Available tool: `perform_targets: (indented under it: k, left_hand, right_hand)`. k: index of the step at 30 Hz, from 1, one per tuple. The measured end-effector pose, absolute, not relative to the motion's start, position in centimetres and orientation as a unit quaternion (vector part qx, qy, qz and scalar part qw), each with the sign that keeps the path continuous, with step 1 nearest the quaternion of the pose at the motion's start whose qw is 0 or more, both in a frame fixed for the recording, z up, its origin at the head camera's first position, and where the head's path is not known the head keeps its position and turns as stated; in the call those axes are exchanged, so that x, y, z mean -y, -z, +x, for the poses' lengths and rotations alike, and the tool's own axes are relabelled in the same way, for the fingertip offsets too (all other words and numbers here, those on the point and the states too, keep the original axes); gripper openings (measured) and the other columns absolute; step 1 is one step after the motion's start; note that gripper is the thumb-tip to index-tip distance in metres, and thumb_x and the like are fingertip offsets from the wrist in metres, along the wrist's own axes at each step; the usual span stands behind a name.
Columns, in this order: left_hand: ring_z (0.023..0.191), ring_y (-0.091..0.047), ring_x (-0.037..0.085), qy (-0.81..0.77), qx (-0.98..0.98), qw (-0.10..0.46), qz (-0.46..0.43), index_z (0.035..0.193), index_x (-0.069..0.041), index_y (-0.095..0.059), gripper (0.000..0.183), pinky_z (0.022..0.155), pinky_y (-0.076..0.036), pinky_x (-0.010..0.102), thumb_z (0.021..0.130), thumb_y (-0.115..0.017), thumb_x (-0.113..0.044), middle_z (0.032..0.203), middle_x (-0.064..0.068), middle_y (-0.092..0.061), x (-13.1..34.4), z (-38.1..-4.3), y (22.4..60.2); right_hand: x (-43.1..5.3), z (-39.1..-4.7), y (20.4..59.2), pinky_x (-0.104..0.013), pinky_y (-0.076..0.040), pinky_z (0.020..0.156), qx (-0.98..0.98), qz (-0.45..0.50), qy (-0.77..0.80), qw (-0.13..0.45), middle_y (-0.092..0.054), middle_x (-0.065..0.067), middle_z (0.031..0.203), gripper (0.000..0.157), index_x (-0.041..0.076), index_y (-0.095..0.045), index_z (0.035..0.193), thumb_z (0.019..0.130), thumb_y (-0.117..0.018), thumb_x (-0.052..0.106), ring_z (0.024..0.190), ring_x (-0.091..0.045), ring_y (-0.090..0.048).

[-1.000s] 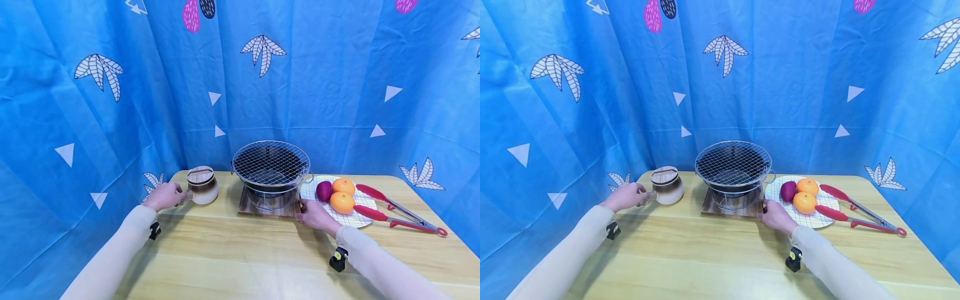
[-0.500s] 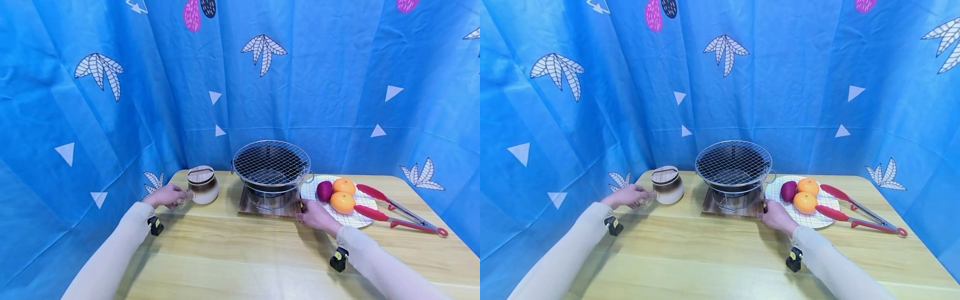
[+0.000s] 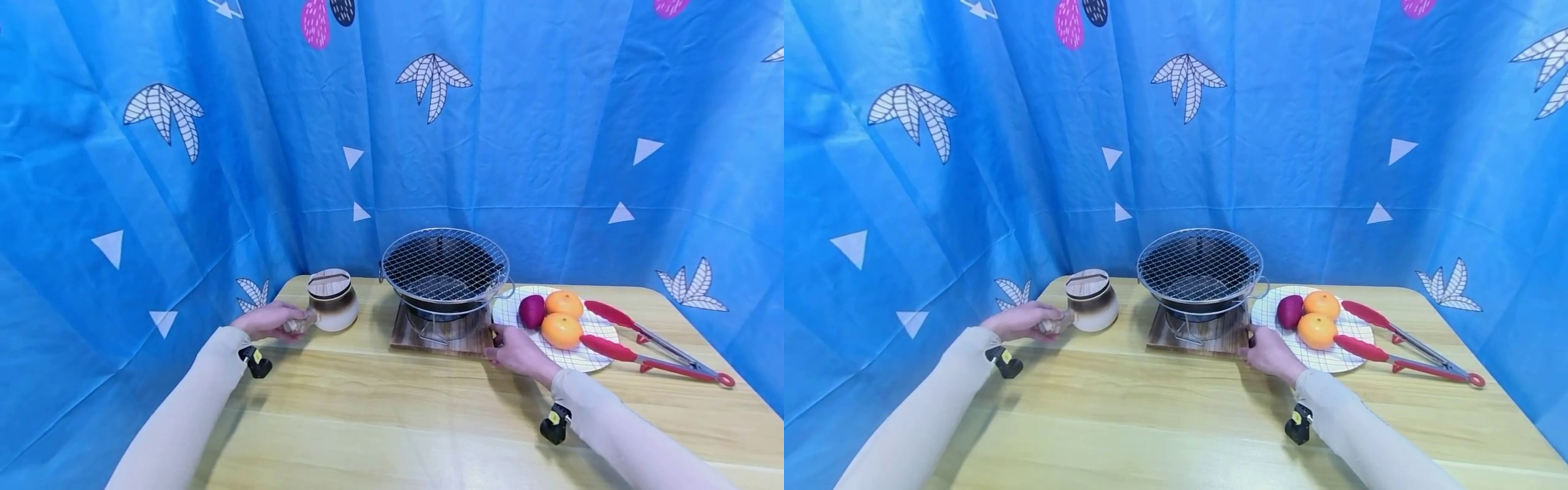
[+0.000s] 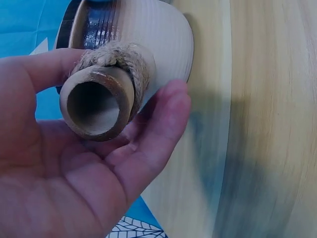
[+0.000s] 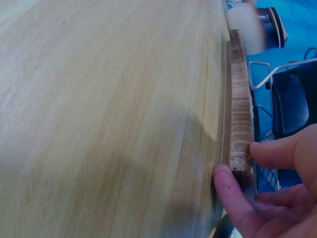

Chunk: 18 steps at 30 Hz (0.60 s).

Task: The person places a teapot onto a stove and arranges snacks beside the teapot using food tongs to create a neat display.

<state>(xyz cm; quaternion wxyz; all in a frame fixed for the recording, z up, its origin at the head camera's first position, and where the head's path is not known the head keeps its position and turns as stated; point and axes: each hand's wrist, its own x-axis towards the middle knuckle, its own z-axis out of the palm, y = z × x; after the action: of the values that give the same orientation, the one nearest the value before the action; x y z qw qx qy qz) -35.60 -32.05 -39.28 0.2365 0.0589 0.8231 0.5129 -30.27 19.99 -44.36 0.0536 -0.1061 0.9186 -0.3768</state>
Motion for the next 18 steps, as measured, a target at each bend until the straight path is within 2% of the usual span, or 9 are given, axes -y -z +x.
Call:
perform_targets:
  k: [8,15,18]
  left_hand:
    - [0.093,-0.068,0.024,-0.557,-0.79,0.25,0.055,0.136,0.02,-0.043,0.046,0.098,-0.055,0.048,0.103,-0.049,-0.011,0.114,0.025,-0.063,32.2,-35.9,39.6]
    - [0.092,-0.071,0.021,-0.583,-0.773,0.244,0.053,0.135,0.023,-0.041,0.046,0.086,-0.06,0.032,0.102,-0.049,-0.009,0.121,0.032,-0.06,32.3,-36.2,40.0]
    - [0.095,-0.071,0.023,-0.59,-0.767,0.245,0.053,0.136,0.023,-0.041,0.046,0.087,-0.06,0.031,0.102,-0.049,-0.008,0.123,0.033,-0.06,32.3,-36.3,40.3]
  right_hand:
    - [-20.0,-30.2,44.3,-0.031,-0.054,0.06,-0.917,-0.103,0.381,0.058,-0.068,-0.013,0.09,0.066,-0.015,-0.039,0.144,0.089,-0.07,0.004,0.066,-0.016,-0.063]
    - [-20.0,-30.3,44.4,-0.03,-0.054,0.059,-0.916,-0.096,0.384,0.06,-0.068,-0.012,0.088,0.067,-0.014,-0.037,0.146,0.089,-0.07,0.003,0.065,-0.016,-0.063]
    - [-20.0,-30.3,44.4,-0.029,-0.053,0.058,-0.917,-0.095,0.383,0.061,-0.068,-0.011,0.087,0.067,-0.014,-0.038,0.146,0.09,-0.069,0.004,0.065,-0.017,-0.064]
